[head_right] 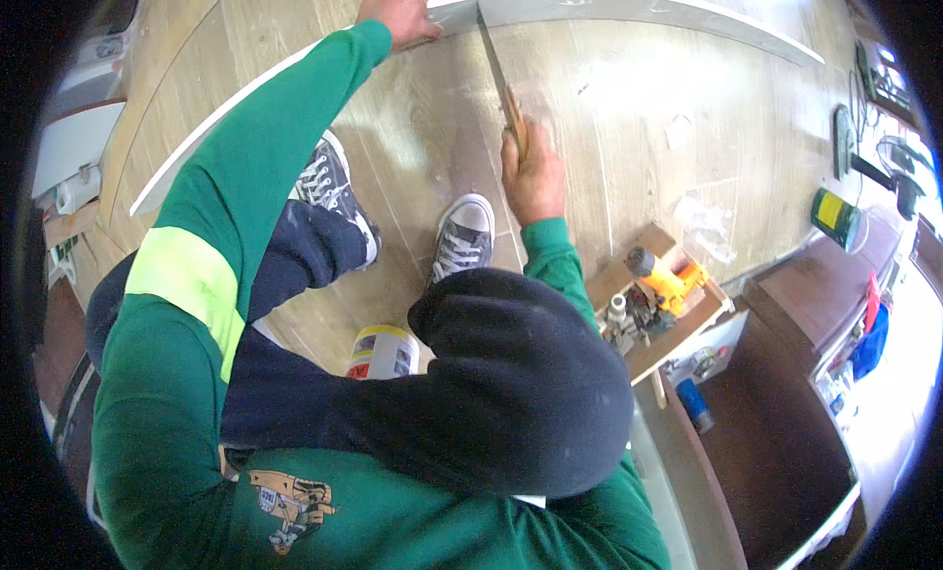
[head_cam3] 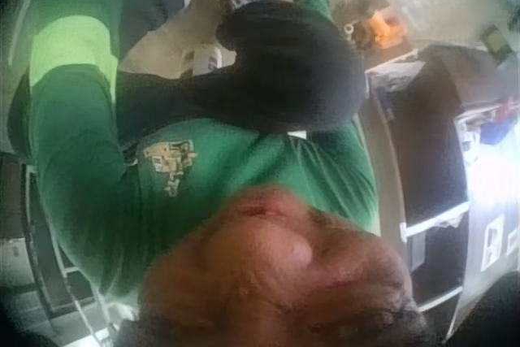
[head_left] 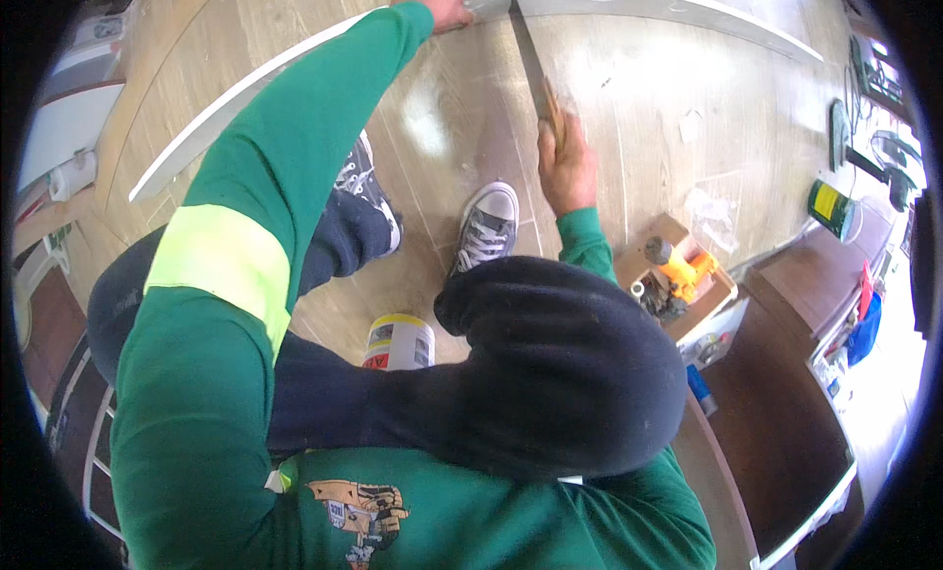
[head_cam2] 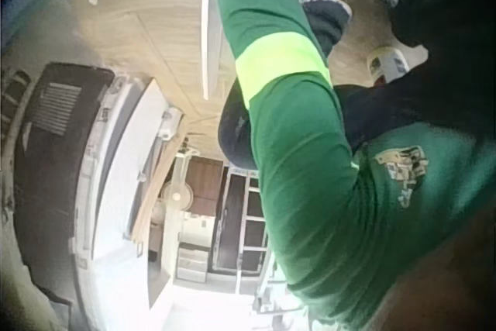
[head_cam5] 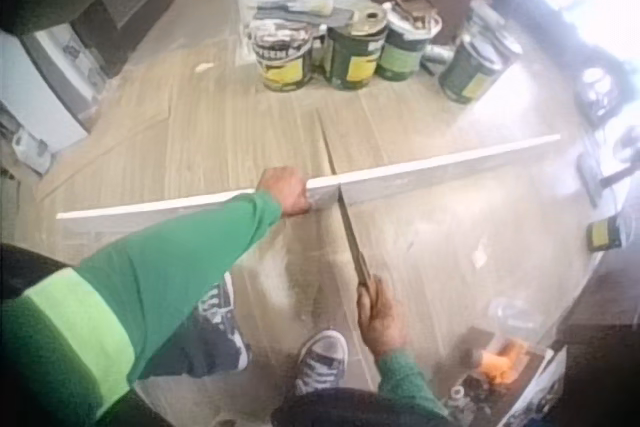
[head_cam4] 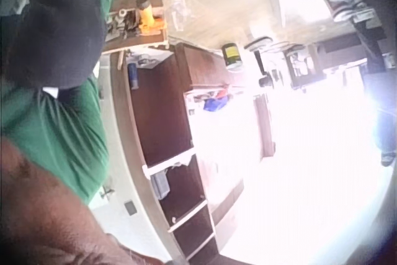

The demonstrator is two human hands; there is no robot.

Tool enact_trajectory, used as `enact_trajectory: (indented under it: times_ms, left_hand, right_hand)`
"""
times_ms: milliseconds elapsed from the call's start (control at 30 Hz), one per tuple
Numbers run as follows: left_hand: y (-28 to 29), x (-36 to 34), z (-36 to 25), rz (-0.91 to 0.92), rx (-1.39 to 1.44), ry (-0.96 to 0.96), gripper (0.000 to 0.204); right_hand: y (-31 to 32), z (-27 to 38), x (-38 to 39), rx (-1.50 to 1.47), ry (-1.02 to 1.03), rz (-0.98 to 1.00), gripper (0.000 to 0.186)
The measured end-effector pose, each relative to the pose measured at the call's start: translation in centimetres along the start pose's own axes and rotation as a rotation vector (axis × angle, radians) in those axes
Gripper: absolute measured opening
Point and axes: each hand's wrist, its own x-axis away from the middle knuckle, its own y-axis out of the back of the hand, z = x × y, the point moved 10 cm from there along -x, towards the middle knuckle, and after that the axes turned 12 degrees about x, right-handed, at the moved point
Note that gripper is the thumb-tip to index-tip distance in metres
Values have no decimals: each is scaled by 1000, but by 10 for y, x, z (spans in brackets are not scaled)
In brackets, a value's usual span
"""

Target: The person sits on the floor and uses a hand saw to cut a long white wooden strip. After cutting, they lift the strip, walk to a nearby cabinet, and place the cut piece inside.

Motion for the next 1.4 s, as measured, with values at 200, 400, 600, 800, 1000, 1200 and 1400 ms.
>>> enact_trajectory:
  times_ms: [200,400,600,800,1000,1200,1400]
  left_hand:
    - [-7,-2,11,36,-17,7,53]
    - [-1,0,-7,-75,-41,-71,44]
    - [-2,6,6,20,-11,-19,54]
    - [-7,5,13,78,18,42,55]
    - [0,0,-7,61,1,-25,46]
    - [-2,7,15,51,24,38,55]
    - [1,4,11,-59,6,-35,46]
  right_hand:
    - [6,-145,207,51,-219,121,35]
    - [-9,-27,20,-25,-24,26,29]
    - [-8,-41,61,-40,-25,92,32]
    - [-1,-133,195,-64,-341,132,36]
    - [-12,1,-13,-4,0,31,29]
    - [-13,-68,103,-91,-94,93,30]
    - [-4,-121,161,-59,-451,304,34]
